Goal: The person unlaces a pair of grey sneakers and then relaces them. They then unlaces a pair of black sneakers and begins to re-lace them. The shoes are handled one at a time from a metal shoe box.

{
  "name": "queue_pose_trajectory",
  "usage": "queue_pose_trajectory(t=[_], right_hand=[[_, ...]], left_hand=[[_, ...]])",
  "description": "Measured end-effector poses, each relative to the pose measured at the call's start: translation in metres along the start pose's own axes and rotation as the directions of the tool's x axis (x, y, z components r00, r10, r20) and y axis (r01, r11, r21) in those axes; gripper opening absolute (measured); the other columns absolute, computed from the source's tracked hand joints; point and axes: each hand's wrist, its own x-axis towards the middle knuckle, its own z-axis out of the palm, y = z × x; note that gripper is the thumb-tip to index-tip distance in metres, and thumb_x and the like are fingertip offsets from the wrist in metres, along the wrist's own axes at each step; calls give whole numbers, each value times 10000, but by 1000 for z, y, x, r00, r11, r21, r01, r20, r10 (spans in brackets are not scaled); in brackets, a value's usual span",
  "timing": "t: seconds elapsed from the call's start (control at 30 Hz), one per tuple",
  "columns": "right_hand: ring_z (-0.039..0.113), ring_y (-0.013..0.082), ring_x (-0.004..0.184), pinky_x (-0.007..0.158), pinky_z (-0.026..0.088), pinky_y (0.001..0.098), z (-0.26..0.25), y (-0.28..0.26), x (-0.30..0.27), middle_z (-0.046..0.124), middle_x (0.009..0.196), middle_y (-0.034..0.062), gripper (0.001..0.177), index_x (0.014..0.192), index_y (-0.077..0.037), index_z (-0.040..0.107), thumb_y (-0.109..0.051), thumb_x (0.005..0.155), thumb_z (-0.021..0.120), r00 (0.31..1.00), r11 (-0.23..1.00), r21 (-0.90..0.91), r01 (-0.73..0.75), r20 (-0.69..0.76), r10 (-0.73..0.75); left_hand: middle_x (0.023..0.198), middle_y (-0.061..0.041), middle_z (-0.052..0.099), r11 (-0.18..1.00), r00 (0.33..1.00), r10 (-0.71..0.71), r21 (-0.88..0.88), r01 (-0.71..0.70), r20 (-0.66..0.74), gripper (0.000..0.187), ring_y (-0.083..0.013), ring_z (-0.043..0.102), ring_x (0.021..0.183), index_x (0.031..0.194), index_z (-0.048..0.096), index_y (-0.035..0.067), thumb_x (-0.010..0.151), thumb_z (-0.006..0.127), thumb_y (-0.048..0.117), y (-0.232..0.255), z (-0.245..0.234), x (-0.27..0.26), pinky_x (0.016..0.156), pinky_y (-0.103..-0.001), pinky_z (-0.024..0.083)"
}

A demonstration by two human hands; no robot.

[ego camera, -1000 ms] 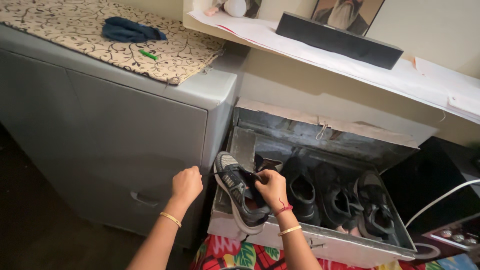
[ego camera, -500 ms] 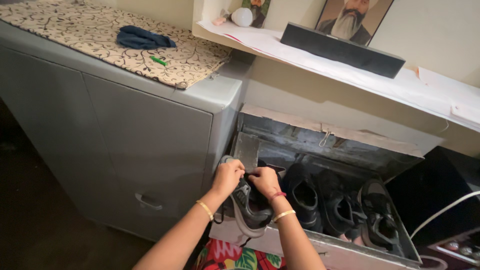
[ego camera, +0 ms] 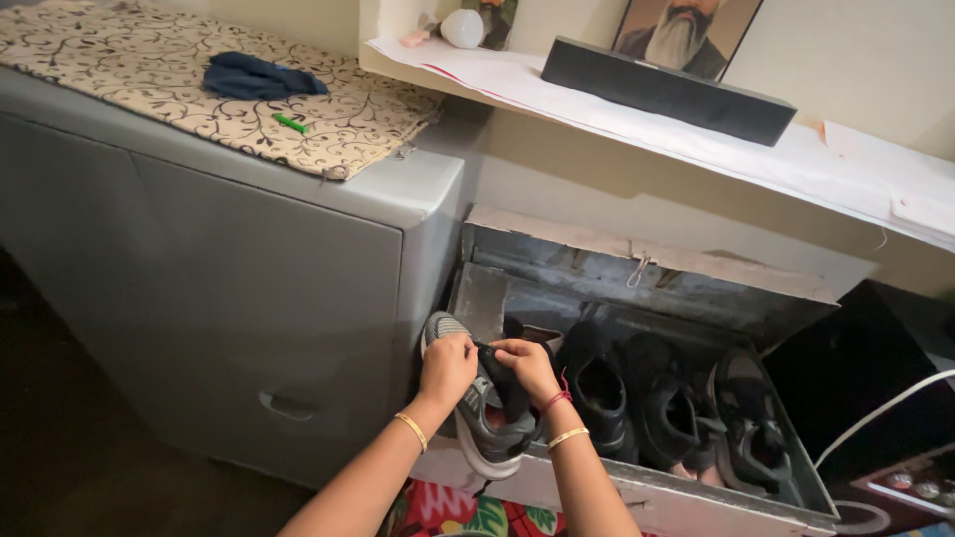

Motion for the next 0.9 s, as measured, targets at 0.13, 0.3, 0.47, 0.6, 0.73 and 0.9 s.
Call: queue_pose_trajectory(t=[0.13, 0.3, 0.47, 0.6, 0.73, 0.9], right_hand=[[692, 122, 886, 838, 545, 267, -1, 0, -1, 766, 991, 55, 238, 1135, 54, 743, -44, 940, 649, 999, 998, 67, 10, 44, -13], [698, 156, 840, 794, 570, 296, -5, 0, -4, 763, 990, 80, 245, 1151, 49, 729, -41, 948, 627, 989, 961, 253, -116, 122, 87], [717, 161, 840, 783, 592, 296, -5, 1, -5, 763, 1008, 95, 244, 1156, 57, 721, -28, 946, 629, 983, 927, 341, -158, 142, 115], [710, 176, 807, 756, 595, 321, -2, -3, -7, 757, 984, 99, 244, 1162, 57, 714, -31, 950, 628, 979, 911, 368, -187, 151, 140], [719, 204, 796, 748, 604, 350, 1, -15, -14, 753, 986, 117, 250, 1161, 53, 707, -32, 944, 614, 972, 883, 415, -221, 173, 162], [730, 185, 877, 798, 607, 318, 4, -28, -21, 757, 1070, 115, 288, 1208, 44, 701, -33, 949, 600, 968, 856, 457, -240, 180, 175]], left_hand=[[763, -208, 698, 1000, 999, -16, -3, 16, -29, 121, -408, 685, 755, 753, 691, 16, 805, 736, 115, 2, -1, -4, 703, -487, 544], [765, -212, 700, 998, 999, -52, -29, 51, -13, 102, -408, 690, 758, 772, 695, 15, 809, 725, 105, 2, -2, -4, 704, -486, 549], [771, -214, 705, 997, 998, -70, -14, 70, -9, 103, -404, 695, 754, 771, 706, 15, 797, 735, 110, 0, -1, -3, 699, -477, 557], [764, -212, 703, 996, 996, -86, 14, 86, -2, 108, -402, 699, 752, 763, 704, 15, 786, 743, 113, -1, 1, -3, 696, -475, 559], [765, -205, 710, 992, 992, -125, 11, 125, -19, 113, -397, 702, 750, 756, 706, 22, 776, 753, 123, -2, 2, -1, 694, -469, 563], [769, -185, 720, 975, 977, -212, -72, 211, -15, 108, -353, 728, 749, 776, 718, 38, 769, 758, 139, -2, 2, 1, 687, -429, 586]])
